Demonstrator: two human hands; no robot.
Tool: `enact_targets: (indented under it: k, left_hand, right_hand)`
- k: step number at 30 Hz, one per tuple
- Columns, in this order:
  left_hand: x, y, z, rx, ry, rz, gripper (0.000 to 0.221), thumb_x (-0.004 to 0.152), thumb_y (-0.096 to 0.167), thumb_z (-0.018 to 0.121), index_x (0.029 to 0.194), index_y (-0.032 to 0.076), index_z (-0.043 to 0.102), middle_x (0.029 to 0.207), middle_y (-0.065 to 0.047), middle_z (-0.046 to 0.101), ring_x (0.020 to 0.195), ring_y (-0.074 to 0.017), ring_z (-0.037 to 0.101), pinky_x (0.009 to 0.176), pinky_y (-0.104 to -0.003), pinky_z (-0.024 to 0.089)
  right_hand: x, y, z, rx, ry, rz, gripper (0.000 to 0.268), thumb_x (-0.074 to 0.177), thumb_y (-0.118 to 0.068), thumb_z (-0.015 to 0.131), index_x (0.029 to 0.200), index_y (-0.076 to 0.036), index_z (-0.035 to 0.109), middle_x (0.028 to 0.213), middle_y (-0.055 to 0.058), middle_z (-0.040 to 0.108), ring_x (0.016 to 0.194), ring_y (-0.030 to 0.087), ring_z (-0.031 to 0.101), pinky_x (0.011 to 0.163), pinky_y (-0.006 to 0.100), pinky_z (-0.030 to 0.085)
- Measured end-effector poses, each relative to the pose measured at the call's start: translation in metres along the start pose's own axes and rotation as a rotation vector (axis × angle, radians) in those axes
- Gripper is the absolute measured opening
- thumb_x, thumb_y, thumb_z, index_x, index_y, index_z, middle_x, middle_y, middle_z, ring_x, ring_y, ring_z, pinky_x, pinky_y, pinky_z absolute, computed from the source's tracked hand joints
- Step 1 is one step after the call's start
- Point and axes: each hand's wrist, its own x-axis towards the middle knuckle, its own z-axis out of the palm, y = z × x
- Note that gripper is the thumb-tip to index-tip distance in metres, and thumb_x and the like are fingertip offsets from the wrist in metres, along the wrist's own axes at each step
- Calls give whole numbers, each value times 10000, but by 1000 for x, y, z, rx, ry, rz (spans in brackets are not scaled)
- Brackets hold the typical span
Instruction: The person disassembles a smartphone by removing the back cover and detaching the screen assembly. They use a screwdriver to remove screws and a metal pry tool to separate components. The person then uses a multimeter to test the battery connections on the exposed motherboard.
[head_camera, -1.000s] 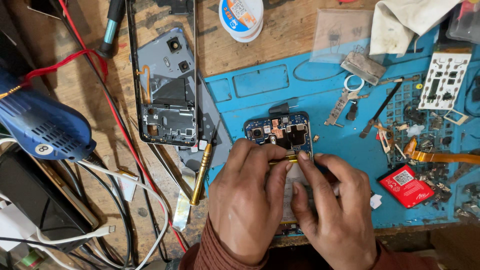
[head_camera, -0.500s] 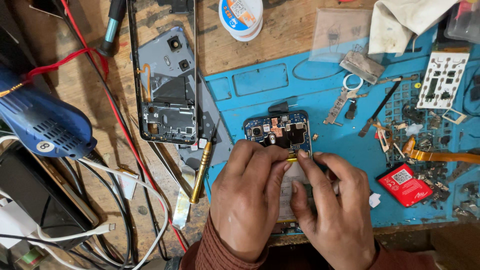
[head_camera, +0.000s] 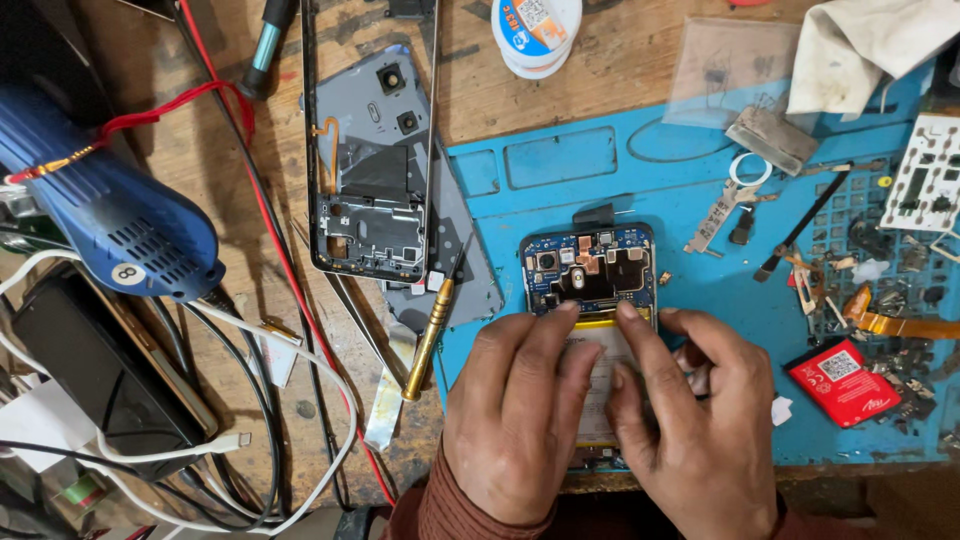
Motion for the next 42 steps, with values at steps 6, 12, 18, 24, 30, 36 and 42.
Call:
enact_targets:
  k: [6, 12, 18, 24, 30, 36, 42]
  left_hand:
    - [4, -6, -8, -68, -94, -97, 216, 959, 72, 750, 1163, 36, 686, 1078, -126, 644, 919, -285, 704, 762, -365, 580]
    - [11, -6, -8, -87, -95, -84, 206, 950, 50, 744, 1150, 25, 707, 1043, -117, 647, 902, -282, 703, 753, -365, 576]
    - [12, -8, -11, -118, -139, -118, 222, 933, 21, 742, 1153, 15, 719, 1008, -112, 647, 841, -248, 703, 703, -347, 577]
    - [16, -7, -11, -120, -116, -90, 192, 929, 19, 739, 1118, 12, 708, 1016, -124, 644, 861, -286, 695, 720, -371, 566]
    - [24, -5, -12, -166, -166, -191, 127, 927, 30, 709, 1050, 20, 680, 976, -130, 638, 844, -324, 685, 706, -395, 553]
    - [28, -3, -11, -178, -156, -203, 114, 933, 43, 703, 1032, 16, 655, 980, -132, 628, 843, -331, 680, 695, -403, 549]
    - [27, -2, -9, -163, -175, -249, 108, 916, 45, 710, 1007, 19, 658, 953, -134, 612, 817, -337, 669, 668, -416, 534]
  right_hand:
    - [-1, 2, 1, 8, -5, -4, 559, 837, -77, 774, 1375, -27, 630, 1265, 150, 539, 978, 297, 497, 823, 401, 442]
    - [-2, 3, 2, -25, -1, -53, 550, 814, -69, 762, 1345, -188, 681, 1263, 146, 519, 957, 270, 497, 850, 417, 449]
    - [-1, 4, 1, -19, -36, -50, 561, 802, -60, 771, 1346, -177, 698, 1254, 152, 519, 903, 245, 481, 801, 395, 444]
    - [0, 5, 0, 15, -40, -51, 573, 768, -46, 763, 1324, -172, 706, 1255, 155, 522, 911, 249, 494, 775, 382, 443]
    - [-1, 1, 0, -15, -19, -36, 583, 766, -55, 778, 1329, -180, 700, 1285, 139, 522, 962, 269, 495, 837, 400, 440]
    - [-1, 0, 1, -26, -13, -33, 601, 745, -57, 788, 1324, -195, 704, 1292, 130, 528, 961, 269, 502, 833, 404, 431]
    - [-2, -1, 0, -8, -19, -19, 596, 754, -63, 805, 1323, -205, 703, 1287, 126, 531, 965, 266, 503, 832, 396, 432]
